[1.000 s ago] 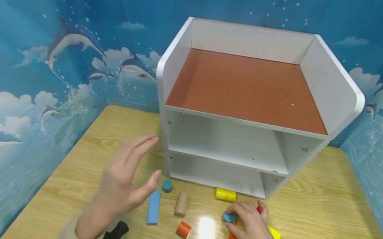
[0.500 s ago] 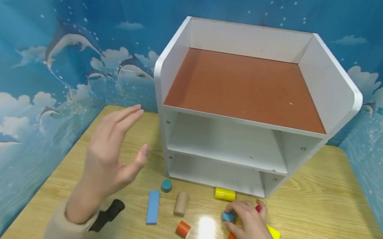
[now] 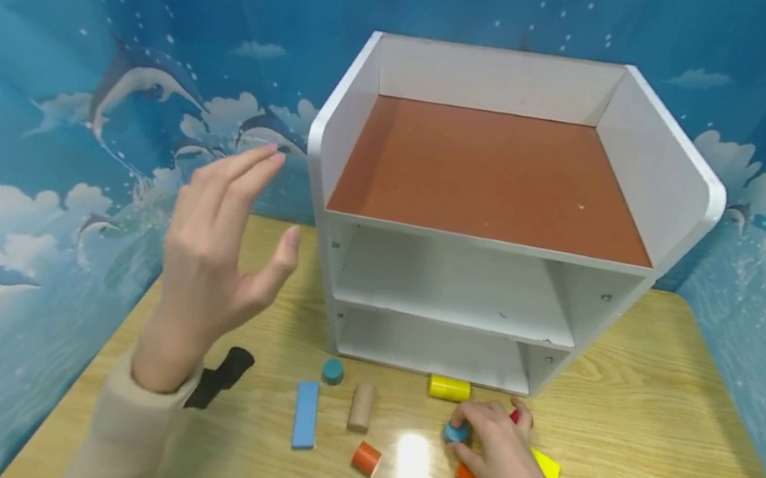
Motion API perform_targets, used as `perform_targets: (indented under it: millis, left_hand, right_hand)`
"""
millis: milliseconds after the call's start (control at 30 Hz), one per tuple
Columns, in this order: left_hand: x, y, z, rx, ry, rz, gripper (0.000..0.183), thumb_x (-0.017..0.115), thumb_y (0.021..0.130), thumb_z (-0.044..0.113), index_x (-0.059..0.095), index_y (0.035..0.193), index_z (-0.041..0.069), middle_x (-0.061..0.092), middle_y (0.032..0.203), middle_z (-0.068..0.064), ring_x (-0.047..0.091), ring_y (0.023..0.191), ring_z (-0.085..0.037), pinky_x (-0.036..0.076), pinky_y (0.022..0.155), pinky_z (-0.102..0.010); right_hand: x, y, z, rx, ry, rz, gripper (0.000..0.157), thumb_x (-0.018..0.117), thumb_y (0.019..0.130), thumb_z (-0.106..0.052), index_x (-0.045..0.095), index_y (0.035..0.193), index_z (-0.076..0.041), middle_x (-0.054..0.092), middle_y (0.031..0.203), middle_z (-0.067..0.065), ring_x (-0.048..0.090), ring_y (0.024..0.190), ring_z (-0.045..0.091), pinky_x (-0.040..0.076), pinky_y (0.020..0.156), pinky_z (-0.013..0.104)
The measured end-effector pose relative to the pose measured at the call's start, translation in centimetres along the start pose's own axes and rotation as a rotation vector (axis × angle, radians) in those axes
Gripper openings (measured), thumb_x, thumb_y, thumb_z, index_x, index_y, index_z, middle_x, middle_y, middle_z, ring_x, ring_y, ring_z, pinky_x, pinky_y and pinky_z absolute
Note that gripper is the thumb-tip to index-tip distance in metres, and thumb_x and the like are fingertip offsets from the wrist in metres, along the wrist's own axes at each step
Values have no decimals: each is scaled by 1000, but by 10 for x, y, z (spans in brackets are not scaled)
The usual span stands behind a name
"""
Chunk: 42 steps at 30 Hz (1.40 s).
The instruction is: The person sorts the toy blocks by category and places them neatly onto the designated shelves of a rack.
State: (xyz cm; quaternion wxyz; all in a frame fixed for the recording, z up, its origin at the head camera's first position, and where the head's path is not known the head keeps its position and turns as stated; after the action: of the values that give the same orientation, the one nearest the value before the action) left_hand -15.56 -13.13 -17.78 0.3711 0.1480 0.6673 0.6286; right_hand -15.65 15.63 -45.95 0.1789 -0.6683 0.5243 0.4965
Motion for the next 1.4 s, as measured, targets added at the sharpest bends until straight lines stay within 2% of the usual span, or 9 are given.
perform_targets:
  millis: [133, 367, 667, 800, 967, 1133, 1267, 1400]
  left_hand:
    - [3, 11, -4, 9, 10, -3, 53, 53, 91, 34, 62, 127, -3, 63, 129, -19, 58, 116, -40, 44, 89, -57]
    - [10, 25, -13, 36, 25, -45, 53, 52, 92, 34, 61, 130, -3, 61, 133, -18, 56, 120, -39, 42, 102, -54]
    - [23, 39, -26, 50, 48, -66, 52, 52, 91, 34, 62, 128, -3, 61, 131, -19, 55, 120, -38, 43, 98, -54]
    - [28, 46, -29, 58, 60, -77, 52, 51, 92, 34, 62, 128, -2, 61, 131, -18, 55, 120, -37, 44, 91, -56]
    - [32, 55, -33, 73, 61, -87, 51, 50, 93, 35, 63, 126, -2, 61, 130, -19, 55, 119, -38, 44, 84, -57]
    - [34, 65, -35, 84, 58, -101, 51, 48, 93, 36, 65, 124, -2, 62, 128, -19, 55, 118, -38, 43, 83, -57]
    - [39, 72, -38, 87, 101, -165, 52, 44, 97, 36, 64, 127, -1, 61, 132, -19, 54, 122, -37, 44, 87, -56]
    - [49, 76, -44, 57, 132, -274, 51, 39, 102, 35, 61, 133, 2, 56, 140, -16, 49, 131, -33, 41, 102, -54]
  right_hand:
    - [-1, 1, -1, -2, -17, 0, 40, 90, 66, -11, 56, 80, -27, 60, 82, -24, 54, 85, 11, 20, 100, 72]
    - [0, 2, -2, 6, -30, -4, 38, 91, 66, -11, 59, 80, -26, 63, 80, -21, 53, 81, 9, 19, 101, 69]
    - [-1, 2, -8, 12, -18, -4, 34, 90, 67, -11, 62, 81, -25, 65, 79, -20, 52, 81, 8, 19, 102, 69]
    - [-4, 0, -11, 7, -11, 7, 34, 90, 67, -11, 62, 81, -25, 63, 78, -22, 51, 81, 6, 18, 103, 69]
    - [-9, -1, -16, -18, -19, 31, 36, 91, 66, -12, 62, 82, -25, 61, 78, -23, 49, 80, 4, 19, 103, 69]
    - [-15, -2, -22, -46, -26, 58, 37, 91, 64, -12, 62, 83, -25, 65, 81, -20, 50, 81, 5, 20, 102, 68]
    - [-21, -2, -26, -58, -28, 75, 37, 92, 63, -11, 63, 83, -24, 67, 83, -16, 53, 83, 7, 21, 102, 68]
    - [-27, -2, -30, -68, -25, 86, 38, 92, 62, -10, 64, 83, -24, 68, 82, -16, 53, 83, 7, 21, 102, 67]
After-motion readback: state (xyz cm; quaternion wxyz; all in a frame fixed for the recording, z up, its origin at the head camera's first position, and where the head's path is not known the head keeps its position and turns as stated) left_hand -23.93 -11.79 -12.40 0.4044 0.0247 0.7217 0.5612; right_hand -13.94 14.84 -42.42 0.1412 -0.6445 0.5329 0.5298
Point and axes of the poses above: each hand's wrist, its own y-axis towards the middle knuckle, its own x-axis out of the palm, z = x × y, the point moved 8 cm from there along y, towards the middle knuckle
